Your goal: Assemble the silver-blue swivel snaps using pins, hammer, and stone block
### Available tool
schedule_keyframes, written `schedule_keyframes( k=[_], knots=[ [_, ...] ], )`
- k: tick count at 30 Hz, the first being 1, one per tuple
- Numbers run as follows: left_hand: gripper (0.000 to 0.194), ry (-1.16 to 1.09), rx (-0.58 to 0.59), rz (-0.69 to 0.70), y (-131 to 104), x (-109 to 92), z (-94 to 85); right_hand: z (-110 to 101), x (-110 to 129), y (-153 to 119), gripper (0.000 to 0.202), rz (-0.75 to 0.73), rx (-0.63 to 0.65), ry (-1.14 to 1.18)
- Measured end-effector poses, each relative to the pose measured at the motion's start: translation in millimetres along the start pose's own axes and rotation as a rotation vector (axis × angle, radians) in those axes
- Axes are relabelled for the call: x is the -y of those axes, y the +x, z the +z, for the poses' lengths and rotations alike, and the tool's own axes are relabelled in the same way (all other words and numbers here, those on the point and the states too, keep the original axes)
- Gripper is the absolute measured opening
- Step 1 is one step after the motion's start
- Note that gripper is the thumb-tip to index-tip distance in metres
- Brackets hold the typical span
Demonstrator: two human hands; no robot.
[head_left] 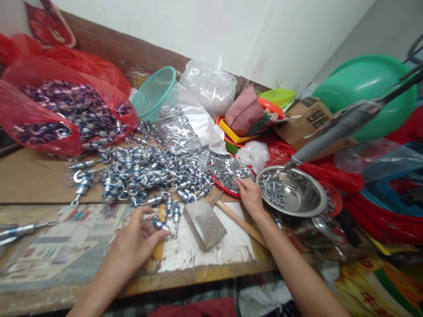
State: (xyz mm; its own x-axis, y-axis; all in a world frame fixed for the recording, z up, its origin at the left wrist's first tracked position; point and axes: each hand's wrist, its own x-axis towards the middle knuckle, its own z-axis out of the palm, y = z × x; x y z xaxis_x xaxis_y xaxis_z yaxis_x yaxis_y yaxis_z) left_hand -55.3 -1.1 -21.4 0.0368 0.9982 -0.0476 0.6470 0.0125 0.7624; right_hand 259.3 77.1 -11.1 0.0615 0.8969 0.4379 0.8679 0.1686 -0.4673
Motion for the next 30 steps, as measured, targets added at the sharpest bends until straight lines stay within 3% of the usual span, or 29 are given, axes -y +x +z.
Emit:
schedule_keyframes(
  k=[4,6,11,15,20,22,25,27,30],
  knots=[
    [0.03,0.136,-0.072,0.29,8,11,-5.7,-6,34,-19,0.02,-0.043,0.042,0.147],
    [0.03,0.166,-0.071,0.366,15,14,-6.1,-7,53,-29,0.014,-0.028,0.062,0.291],
    [0.014,0.189,-0.052,0.337,16,19,-3.6,-3,91,-48,0.014,0.031,0.108,0.6],
    [0.011,0.08,-0.183,0.367,1,20,-10.6,-7,103,-60,0.015,0.092,0.136,0.66],
    [0.009,-0.077,-0.305,0.421,-14,-8,-17.3,-15,118,-69,0.013,0.136,0.084,0.736],
    [0.021,-0.155,-0.303,0.445,-14,-25,-9.8,-17,126,-71,0.014,0.07,0.046,0.727],
    [0.041,-0.166,-0.198,0.584,-8,-44,11.5,-17,130,-73,0.014,-0.075,0.011,0.59],
    [0.048,-0.144,-0.128,0.665,-1,-48,26.6,-16,127,-75,0.015,-0.133,0.033,0.499],
    [0.055,-0.209,-0.095,0.64,6,-45,41.9,-13,119,-79,0.016,-0.103,0.094,0.472]
  ],
)
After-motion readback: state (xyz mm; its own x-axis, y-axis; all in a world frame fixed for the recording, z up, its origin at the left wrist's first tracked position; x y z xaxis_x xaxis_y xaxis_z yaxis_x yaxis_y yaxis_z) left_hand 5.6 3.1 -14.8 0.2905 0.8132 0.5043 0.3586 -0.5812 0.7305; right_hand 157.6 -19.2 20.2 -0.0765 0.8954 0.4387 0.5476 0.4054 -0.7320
